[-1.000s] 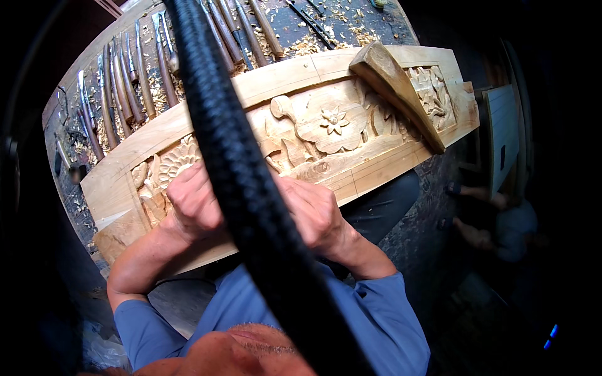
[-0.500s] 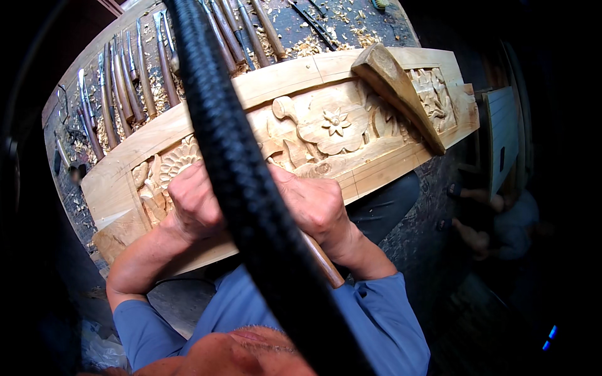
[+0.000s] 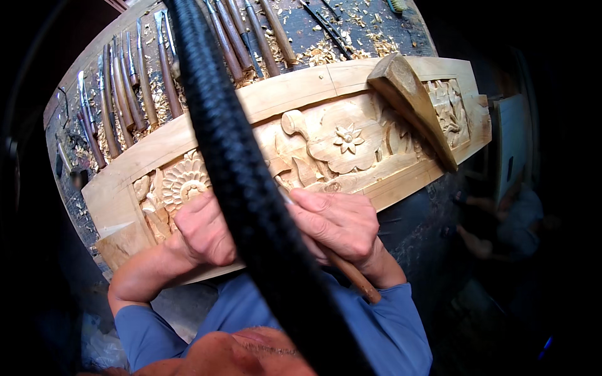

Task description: The person carves intricate floral designs into a wooden panel using a chisel and a mallet, tapping the tool to remove small pieces of wood.

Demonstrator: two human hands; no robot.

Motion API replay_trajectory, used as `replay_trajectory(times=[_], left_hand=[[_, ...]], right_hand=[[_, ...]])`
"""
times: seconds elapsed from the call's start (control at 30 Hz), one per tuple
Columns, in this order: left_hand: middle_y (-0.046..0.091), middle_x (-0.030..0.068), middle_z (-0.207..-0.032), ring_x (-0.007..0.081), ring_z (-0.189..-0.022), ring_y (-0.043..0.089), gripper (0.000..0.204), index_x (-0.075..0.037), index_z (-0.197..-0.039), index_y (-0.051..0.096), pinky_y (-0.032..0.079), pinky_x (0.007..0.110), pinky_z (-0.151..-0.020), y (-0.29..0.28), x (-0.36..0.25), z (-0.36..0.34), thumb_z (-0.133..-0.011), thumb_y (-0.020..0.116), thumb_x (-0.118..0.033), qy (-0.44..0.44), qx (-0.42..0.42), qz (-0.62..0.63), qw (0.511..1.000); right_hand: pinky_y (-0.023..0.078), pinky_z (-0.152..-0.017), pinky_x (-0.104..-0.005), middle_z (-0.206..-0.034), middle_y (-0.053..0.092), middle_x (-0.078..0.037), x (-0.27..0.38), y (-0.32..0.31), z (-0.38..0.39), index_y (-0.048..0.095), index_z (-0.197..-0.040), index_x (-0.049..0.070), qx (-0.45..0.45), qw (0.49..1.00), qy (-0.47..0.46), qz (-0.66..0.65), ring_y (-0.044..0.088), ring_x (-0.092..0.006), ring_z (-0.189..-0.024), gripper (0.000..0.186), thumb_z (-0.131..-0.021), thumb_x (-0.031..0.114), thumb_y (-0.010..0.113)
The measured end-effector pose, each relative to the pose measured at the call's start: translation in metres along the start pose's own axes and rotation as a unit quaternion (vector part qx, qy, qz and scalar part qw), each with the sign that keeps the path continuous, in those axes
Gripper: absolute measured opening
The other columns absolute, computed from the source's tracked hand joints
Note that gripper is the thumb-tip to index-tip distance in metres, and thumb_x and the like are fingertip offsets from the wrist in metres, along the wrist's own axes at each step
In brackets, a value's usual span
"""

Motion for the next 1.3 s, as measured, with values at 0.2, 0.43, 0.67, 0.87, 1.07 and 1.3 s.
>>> replay_trajectory(times=[0.2, 0.43, 0.67, 0.87, 1.07, 1.3], left_hand=[[0.074, 0.0126, -0.098, 0.0125, -0.064, 0.061, 0.043, 0.004, -0.126, 0.073, 0.049, 0.025, -0.058, 0.009, 0.009, -0.004, -0.086, 0.069, -0.009, -0.034, 0.016, -0.008, 0.999], [0.075, 0.0128, -0.1, 0.0128, -0.065, 0.062, 0.04, 0.004, -0.124, 0.073, 0.049, 0.025, -0.058, 0.01, 0.011, -0.002, -0.087, 0.07, -0.009, -0.042, 0.03, -0.007, 0.999], [0.075, 0.0124, -0.099, 0.0128, -0.065, 0.062, 0.038, 0.005, -0.123, 0.073, 0.049, 0.025, -0.058, 0.011, 0.01, 0.0, -0.088, 0.07, -0.009, -0.036, 0.033, -0.021, 0.999], [0.074, 0.0122, -0.098, 0.0127, -0.064, 0.061, 0.037, 0.004, -0.123, 0.073, 0.048, 0.024, -0.057, 0.012, 0.008, -0.002, -0.089, 0.069, -0.01, -0.03, 0.038, -0.03, 0.998], [0.074, 0.012, -0.093, 0.0129, -0.063, 0.061, 0.028, 0.002, -0.119, 0.074, 0.048, 0.023, -0.057, 0.001, 0.0, -0.008, -0.093, 0.07, -0.007, 0.009, 0.0, 0.03, 1.0], [0.07, 0.0128, -0.079, 0.0154, -0.06, 0.062, 0.019, 0.005, -0.104, 0.076, 0.047, 0.025, -0.056, 0.001, -0.022, 0.003, -0.091, 0.07, -0.007, 0.142, 0.02, 0.094, 0.985]], right_hand=[[0.065, -0.067, -0.0346, -0.086, 0.078, -0.019, -0.015, 0.008, 0.006, 0.078, -0.102, -0.001, -0.004, 0.999, 0.036, -0.026, 0.08, -0.0289, -0.078, 0.022, -0.08, -0.005, 0.074], [0.064, -0.067, -0.0336, -0.087, 0.078, -0.019, -0.017, 0.01, -0.004, 0.079, -0.102, -0.001, 0.012, 0.998, 0.053, -0.038, 0.08, -0.029, -0.077, 0.025, -0.078, -0.005, 0.077], [0.062, -0.063, -0.0324, -0.091, 0.077, -0.02, -0.021, 0.018, 0.006, 0.079, -0.107, 0.002, 0.025, 0.999, 0.028, -0.023, 0.078, -0.0295, -0.073, 0.031, -0.077, -0.005, 0.078], [0.06, -0.061, -0.0324, -0.098, 0.078, -0.023, -0.025, 0.021, 0.022, 0.078, -0.11, 0.001, 0.033, 0.997, 0.062, -0.036, 0.077, -0.0286, -0.07, 0.027, -0.083, -0.001, 0.075], [0.064, -0.072, -0.0399, -0.103, 0.077, -0.027, -0.035, 0.001, 0.031, 0.072, -0.117, -0.002, -0.043, 0.966, 0.148, -0.208, 0.079, -0.0318, -0.082, 0.05, -0.108, 0.044, 0.059], [0.063, -0.071, -0.0332, -0.105, 0.07, -0.029, -0.07, -0.05, 0.026, 0.054, -0.136, -0.011, -0.235, 0.921, 0.222, -0.219, 0.075, -0.0263, -0.077, 0.056, -0.106, 0.034, 0.064]])
Point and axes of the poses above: each hand's wrist, its own z-axis away from the middle knuckle, its own y-axis out of the palm, x = y × z, the point moved 8 cm from there along -z, towards the middle knuckle
